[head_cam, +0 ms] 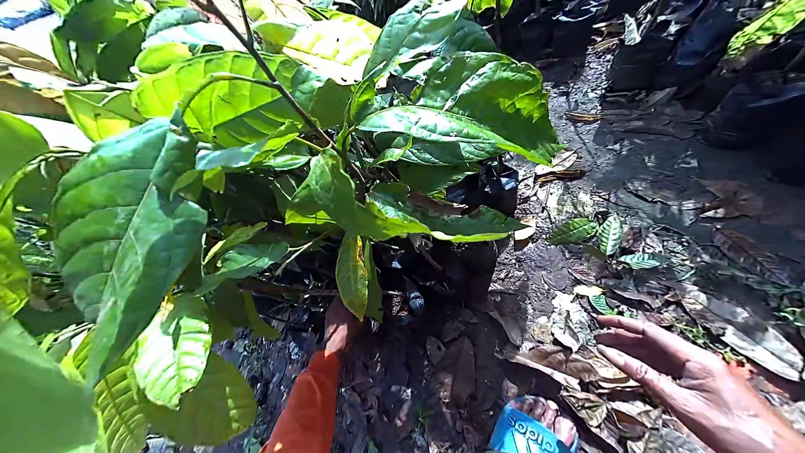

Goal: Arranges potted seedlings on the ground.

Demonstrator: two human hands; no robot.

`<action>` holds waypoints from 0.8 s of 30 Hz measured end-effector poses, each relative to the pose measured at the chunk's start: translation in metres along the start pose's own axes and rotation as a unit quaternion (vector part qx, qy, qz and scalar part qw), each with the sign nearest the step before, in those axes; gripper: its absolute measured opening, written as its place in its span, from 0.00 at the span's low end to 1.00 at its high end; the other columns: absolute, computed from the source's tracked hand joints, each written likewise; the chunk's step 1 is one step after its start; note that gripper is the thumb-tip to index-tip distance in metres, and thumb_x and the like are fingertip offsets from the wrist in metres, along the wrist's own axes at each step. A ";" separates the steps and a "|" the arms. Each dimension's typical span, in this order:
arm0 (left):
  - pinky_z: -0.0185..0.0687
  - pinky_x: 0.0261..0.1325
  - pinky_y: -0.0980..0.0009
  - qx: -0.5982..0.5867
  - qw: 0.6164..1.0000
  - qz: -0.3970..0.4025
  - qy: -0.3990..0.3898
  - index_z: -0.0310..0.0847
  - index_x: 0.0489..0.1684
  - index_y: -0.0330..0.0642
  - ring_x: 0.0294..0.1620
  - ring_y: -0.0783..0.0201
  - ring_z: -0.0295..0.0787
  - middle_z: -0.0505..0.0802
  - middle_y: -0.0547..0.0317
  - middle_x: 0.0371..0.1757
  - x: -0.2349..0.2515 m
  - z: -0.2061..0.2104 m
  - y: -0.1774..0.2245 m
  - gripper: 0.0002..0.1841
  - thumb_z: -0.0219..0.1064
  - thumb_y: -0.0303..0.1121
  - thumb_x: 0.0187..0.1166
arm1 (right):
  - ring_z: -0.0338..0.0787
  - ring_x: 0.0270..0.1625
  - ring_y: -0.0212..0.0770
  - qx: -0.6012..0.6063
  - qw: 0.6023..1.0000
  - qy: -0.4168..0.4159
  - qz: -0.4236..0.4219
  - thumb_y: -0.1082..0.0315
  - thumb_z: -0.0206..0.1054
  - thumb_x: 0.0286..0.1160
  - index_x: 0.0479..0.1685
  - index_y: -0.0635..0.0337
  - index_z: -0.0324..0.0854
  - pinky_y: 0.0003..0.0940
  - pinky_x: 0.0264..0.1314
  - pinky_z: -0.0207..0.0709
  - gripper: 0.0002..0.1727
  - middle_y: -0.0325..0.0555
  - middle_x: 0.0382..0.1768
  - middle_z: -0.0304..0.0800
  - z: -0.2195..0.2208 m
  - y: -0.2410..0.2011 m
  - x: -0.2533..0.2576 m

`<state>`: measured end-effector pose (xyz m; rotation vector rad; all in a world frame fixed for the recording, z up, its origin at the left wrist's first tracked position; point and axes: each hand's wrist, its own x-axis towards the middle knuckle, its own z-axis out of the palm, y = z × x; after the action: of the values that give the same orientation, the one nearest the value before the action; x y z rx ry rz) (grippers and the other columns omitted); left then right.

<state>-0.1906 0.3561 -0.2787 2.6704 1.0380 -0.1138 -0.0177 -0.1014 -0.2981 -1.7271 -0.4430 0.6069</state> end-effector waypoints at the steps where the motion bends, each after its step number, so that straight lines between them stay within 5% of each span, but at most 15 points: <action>1: 0.73 0.79 0.46 0.010 1.000 -0.022 -0.019 0.60 0.89 0.35 0.76 0.41 0.80 0.80 0.37 0.79 0.009 -0.001 0.004 0.37 0.69 0.35 0.80 | 0.95 0.55 0.36 0.001 1.000 0.002 0.000 0.58 0.71 0.78 0.73 0.67 0.77 0.32 0.61 0.88 0.29 0.52 0.55 0.94 0.000 -0.001 -0.001; 5: 0.73 0.78 0.43 0.027 0.996 -0.063 -0.054 0.73 0.81 0.35 0.75 0.39 0.82 0.84 0.35 0.74 0.012 0.010 0.007 0.31 0.69 0.42 0.81 | 0.95 0.53 0.36 0.001 1.000 0.009 -0.001 0.59 0.70 0.79 0.73 0.69 0.76 0.32 0.60 0.88 0.29 0.53 0.55 0.94 -0.006 0.000 -0.007; 9: 0.74 0.78 0.45 0.016 0.999 -0.033 -0.028 0.76 0.77 0.33 0.74 0.42 0.83 0.84 0.37 0.73 -0.005 0.017 0.008 0.24 0.62 0.37 0.85 | 0.95 0.54 0.38 -0.007 1.000 0.002 0.017 0.62 0.70 0.78 0.73 0.70 0.75 0.33 0.61 0.88 0.28 0.56 0.55 0.93 -0.008 0.002 -0.007; 13: 0.74 0.77 0.42 -0.069 0.995 -0.055 0.047 0.61 0.88 0.35 0.73 0.39 0.83 0.85 0.33 0.72 0.007 0.022 0.001 0.32 0.62 0.31 0.83 | 0.94 0.55 0.38 -0.015 1.000 -0.012 0.017 0.59 0.70 0.79 0.74 0.69 0.76 0.34 0.62 0.87 0.29 0.55 0.56 0.93 -0.003 -0.002 0.000; 16: 0.75 0.72 0.38 -0.032 0.997 -0.064 0.027 0.51 0.94 0.39 0.68 0.34 0.85 0.86 0.30 0.69 0.032 0.023 -0.008 0.37 0.62 0.38 0.85 | 0.95 0.55 0.37 -0.015 1.000 -0.015 0.010 0.60 0.70 0.79 0.74 0.69 0.76 0.33 0.62 0.88 0.29 0.56 0.56 0.93 0.002 -0.006 0.003; 18: 0.75 0.74 0.39 -0.017 0.997 -0.078 0.004 0.65 0.87 0.36 0.69 0.35 0.86 0.85 0.31 0.72 0.048 0.021 -0.009 0.28 0.54 0.41 0.92 | 0.95 0.55 0.38 -0.016 1.000 -0.017 0.011 0.60 0.70 0.78 0.74 0.68 0.76 0.34 0.62 0.88 0.28 0.56 0.56 0.93 0.003 -0.006 0.003; 20: 0.82 0.64 0.45 -0.015 0.996 -0.087 -0.013 0.75 0.75 0.30 0.56 0.39 0.91 0.88 0.29 0.62 0.053 0.012 -0.003 0.25 0.46 0.42 0.96 | 0.95 0.55 0.38 -0.014 1.000 -0.016 0.009 0.60 0.70 0.78 0.74 0.68 0.76 0.34 0.61 0.88 0.29 0.56 0.56 0.93 0.004 -0.006 0.002; 24: 0.86 0.55 0.50 -0.117 0.989 -0.047 0.077 0.86 0.56 0.28 0.42 0.50 0.91 0.93 0.38 0.44 0.017 0.010 0.004 0.18 0.54 0.35 0.90 | 0.95 0.53 0.36 0.001 1.000 -0.004 0.004 0.58 0.70 0.79 0.73 0.69 0.76 0.32 0.59 0.88 0.28 0.53 0.54 0.94 0.000 0.000 -0.002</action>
<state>-0.1753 0.3613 -0.2902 2.4496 1.1471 0.1878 -0.0196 -0.1022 -0.2974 -1.7262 -0.4413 0.6192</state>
